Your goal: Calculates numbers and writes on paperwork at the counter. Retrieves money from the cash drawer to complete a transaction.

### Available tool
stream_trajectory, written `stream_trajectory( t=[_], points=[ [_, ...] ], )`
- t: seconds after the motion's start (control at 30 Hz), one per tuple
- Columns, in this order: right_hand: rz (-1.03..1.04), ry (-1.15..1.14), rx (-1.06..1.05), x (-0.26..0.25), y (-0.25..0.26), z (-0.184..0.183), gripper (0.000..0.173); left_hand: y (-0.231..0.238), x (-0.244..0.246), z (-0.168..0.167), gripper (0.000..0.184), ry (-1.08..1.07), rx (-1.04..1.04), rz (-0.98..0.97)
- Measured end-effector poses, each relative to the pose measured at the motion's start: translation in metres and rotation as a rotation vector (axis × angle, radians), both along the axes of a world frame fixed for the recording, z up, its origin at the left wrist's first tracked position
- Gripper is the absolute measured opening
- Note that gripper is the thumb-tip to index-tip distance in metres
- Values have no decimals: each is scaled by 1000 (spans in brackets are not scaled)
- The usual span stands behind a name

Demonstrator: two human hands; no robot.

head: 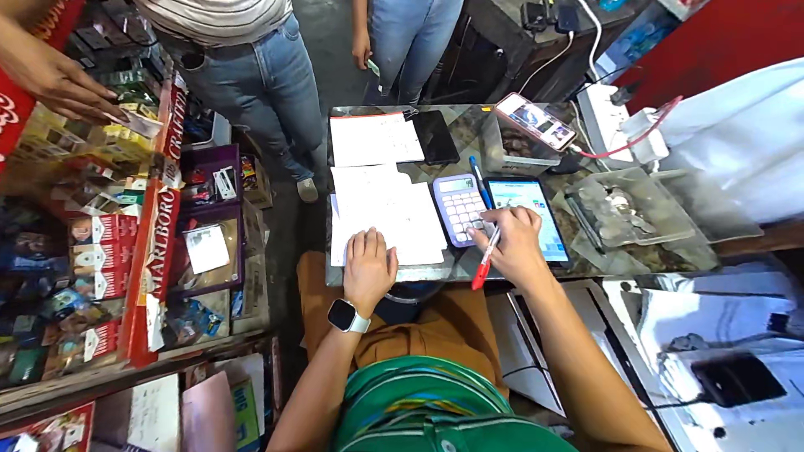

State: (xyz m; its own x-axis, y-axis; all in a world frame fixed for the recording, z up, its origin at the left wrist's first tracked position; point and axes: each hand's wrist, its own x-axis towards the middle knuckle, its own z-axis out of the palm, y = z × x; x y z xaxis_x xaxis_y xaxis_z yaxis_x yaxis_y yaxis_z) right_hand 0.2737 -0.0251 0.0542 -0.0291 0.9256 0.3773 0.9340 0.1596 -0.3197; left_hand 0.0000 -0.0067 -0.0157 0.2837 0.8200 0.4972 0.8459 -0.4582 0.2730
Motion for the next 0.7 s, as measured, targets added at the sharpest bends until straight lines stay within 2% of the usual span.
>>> stream_trajectory(
  t=[0.17, 0.37, 0.43, 0.5, 0.63, 0.7],
  points=[
    [-26, -1, -5, -7, -20, -6, 57, 0, -1, 0, 44, -4, 14, 3],
    [-10, 5, -72, -10, 12, -5, 54, -1, -3, -3, 41, -27, 35, -6],
    [6, -3, -37, -11, 15, -7, 51, -1, -3, -3, 38, -49, 42, -8],
    [35, -7, 22, -16, 8, -4, 50, -2, -2, -3, 36, -70, 46, -6],
    [56, -15, -27, -17, -10, -5, 54, -1, -2, -1, 34, -77, 64, -8],
    [31, 17, 40, -13, -18, 0, 51, -1, -2, -1, 33, -88, 72, -8]
  ],
)
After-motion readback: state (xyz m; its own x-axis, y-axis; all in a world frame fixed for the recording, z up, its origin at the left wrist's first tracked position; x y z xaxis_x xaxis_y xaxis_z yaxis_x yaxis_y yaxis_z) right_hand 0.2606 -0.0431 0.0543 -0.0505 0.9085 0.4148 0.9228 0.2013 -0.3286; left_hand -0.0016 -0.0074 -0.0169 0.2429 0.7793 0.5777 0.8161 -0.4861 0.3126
